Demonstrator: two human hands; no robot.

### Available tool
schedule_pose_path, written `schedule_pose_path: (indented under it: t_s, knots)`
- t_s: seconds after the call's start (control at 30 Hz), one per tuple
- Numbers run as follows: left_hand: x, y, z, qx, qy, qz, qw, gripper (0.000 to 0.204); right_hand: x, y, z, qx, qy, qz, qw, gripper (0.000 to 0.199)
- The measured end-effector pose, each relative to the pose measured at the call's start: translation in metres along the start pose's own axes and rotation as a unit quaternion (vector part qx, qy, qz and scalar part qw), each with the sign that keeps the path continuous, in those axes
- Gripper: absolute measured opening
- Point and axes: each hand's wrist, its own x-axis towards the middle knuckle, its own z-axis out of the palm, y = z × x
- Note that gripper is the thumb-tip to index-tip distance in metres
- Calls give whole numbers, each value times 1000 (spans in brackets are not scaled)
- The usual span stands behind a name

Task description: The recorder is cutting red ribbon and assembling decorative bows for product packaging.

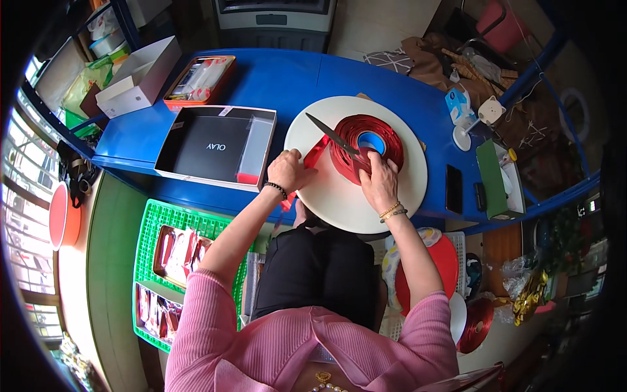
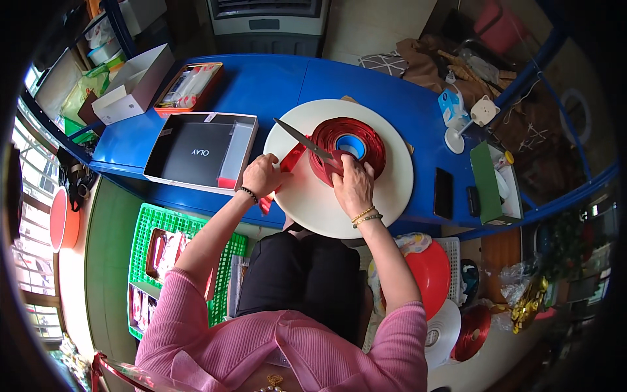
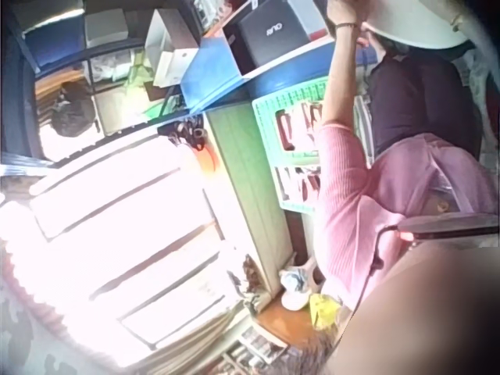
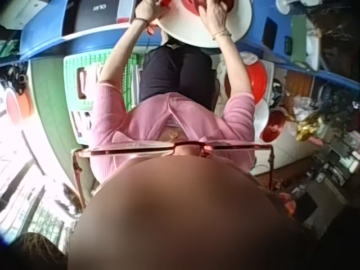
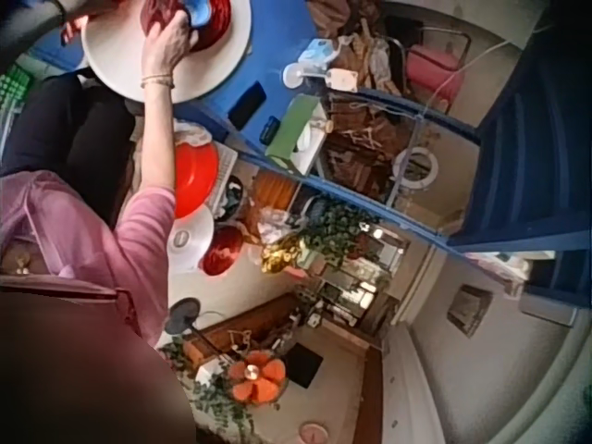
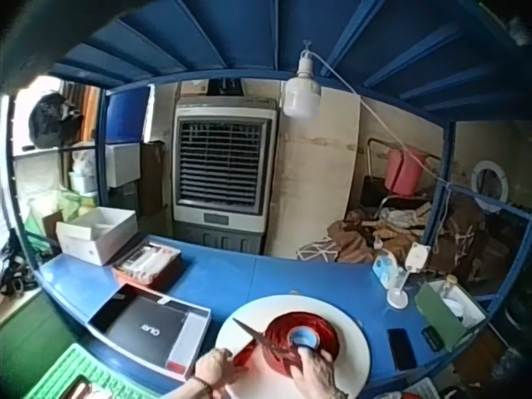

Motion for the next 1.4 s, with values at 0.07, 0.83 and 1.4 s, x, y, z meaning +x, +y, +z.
schedule_pose_path:
  t_s: [0.07,0.83,1.4]
  knots:
    - [11,4,-1,-21,-129,-56,990,44,-1,-2,2,6,20,-3,1000,33]
    - [-114,-46,-17,-629,-197,-252,709,26,-14,26,1,-17,-5,44,999,31]
    - [-111,-52,-12,-613,-280,-230,702,13,-161,-11,-1,386,-518,175,743,28]
